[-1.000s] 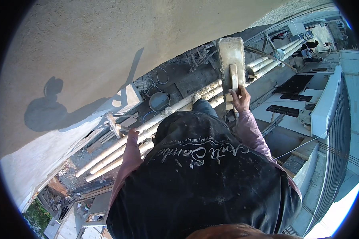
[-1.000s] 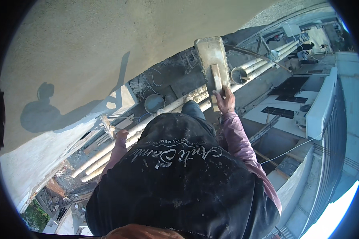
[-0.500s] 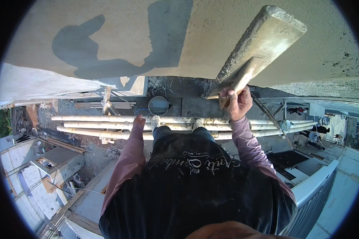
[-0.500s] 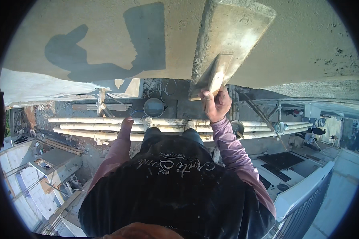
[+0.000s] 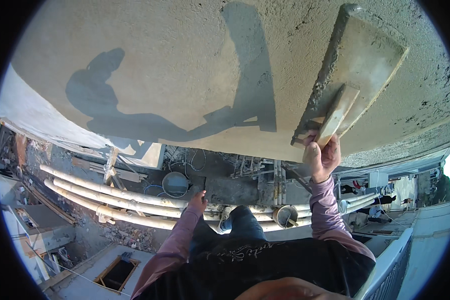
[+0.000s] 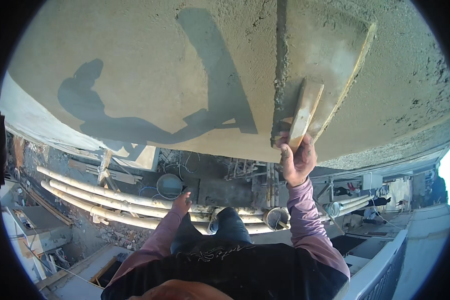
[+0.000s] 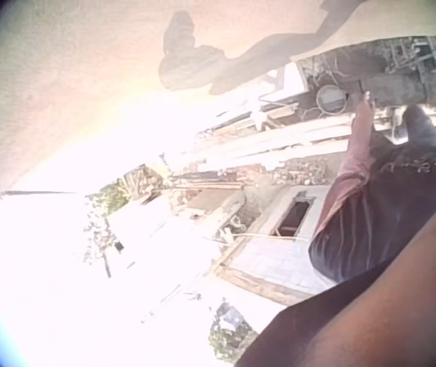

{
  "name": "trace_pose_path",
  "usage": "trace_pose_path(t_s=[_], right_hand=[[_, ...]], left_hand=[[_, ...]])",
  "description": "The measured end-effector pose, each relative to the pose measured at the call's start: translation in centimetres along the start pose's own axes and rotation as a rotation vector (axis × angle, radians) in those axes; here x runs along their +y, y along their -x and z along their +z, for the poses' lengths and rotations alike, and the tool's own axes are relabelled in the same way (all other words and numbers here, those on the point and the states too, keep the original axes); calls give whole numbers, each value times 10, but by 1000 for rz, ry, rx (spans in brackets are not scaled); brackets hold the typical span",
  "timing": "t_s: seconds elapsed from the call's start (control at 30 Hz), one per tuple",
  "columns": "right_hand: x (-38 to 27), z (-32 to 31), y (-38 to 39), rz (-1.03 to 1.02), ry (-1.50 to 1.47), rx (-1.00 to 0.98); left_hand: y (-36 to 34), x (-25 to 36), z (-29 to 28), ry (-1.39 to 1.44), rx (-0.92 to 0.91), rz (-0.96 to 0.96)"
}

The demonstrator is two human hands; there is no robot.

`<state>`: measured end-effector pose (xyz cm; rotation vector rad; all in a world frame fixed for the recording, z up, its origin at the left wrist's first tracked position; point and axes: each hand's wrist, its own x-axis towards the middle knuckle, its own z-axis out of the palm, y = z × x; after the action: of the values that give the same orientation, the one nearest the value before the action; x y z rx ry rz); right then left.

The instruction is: The person is smoothing a layer of plaster on a wall using a trowel and a hawk, then mixing more material in a bucket with water.

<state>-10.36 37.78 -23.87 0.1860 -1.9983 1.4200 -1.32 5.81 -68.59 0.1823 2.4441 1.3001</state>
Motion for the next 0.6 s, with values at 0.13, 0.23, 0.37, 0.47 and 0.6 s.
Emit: trace_pose_path(t_s=[0.13, 0.23, 0.37, 0.47, 0.6], right_hand=[[112, 14, 135, -46, 134, -41], [177, 5, 176, -143, 418, -49], [172, 9, 138, -164, -83, 62], [143, 12, 94, -221, -111, -25], [92, 4, 37, -235, -147, -118]], left_hand=[[-89, -51, 54, -67, -100, 148], [-146, -64, 104, -84, -263, 160], [-223, -132, 201, -104, -420, 463], [-250, -208, 253, -169, -383, 522], [-277, -172, 258, -346, -702, 655]])
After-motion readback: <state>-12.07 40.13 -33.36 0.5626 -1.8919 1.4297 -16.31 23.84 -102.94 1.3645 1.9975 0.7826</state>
